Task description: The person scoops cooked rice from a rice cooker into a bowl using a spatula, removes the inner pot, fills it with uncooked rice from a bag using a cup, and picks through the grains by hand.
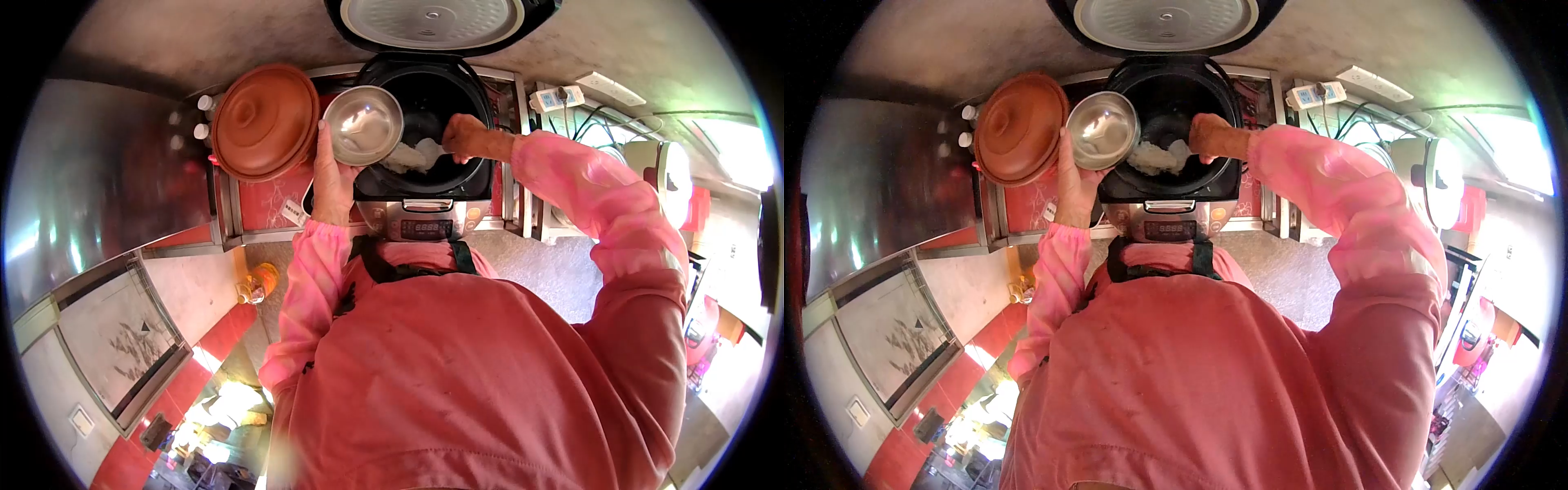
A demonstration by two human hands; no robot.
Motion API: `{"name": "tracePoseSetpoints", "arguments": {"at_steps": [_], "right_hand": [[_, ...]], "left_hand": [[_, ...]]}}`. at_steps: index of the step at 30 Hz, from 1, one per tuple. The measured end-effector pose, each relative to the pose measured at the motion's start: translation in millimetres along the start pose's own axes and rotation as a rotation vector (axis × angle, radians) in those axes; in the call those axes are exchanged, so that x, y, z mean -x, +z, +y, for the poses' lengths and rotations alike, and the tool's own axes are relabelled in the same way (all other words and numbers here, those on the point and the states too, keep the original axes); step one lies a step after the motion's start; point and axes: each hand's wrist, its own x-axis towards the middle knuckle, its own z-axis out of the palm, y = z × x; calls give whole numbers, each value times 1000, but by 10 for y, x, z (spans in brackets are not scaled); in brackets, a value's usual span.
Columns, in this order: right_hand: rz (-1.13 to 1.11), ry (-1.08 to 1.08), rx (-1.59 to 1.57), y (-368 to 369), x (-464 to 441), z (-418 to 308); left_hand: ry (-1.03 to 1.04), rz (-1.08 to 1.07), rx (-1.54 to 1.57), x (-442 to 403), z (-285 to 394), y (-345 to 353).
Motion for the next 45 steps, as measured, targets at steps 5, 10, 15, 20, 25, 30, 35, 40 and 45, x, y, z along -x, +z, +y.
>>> {"name": "tracePoseSetpoints", "arguments": {"at_steps": [5, 10, 15, 20, 25, 30, 35, 40, 45], "right_hand": [[119, 98, -675, 200, 142, -180], [400, -144, -709, 385, 122, -280], [536, -197, -632, 455, 103, -282], [476, -117, -1018, 493, -20, -267], [538, -139, -1102, 457, 167, -329], [544, -177, -1143, 372, 488, -283], [500, -191, -1171, 263, 898, -177], [533, -188, -1172, 92, 1337, -224], [668, -228, -1035, -119, 1742, -446]], "left_hand": [[5, 55, -30, -1, 8, 2], [0, 89, -49, 40, 44, 87], [-17, 104, -54, 73, 52, 137], [-25, 93, -47, 45, 28, 87], [-14, 86, -19, 67, 46, 90], [-25, 112, 180, 229, 215, 10], [118, 222, -53, 427, 555, -27], [416, 333, -528, 486, 507, 114], [506, 270, -535, 350, 119, 475]]}}
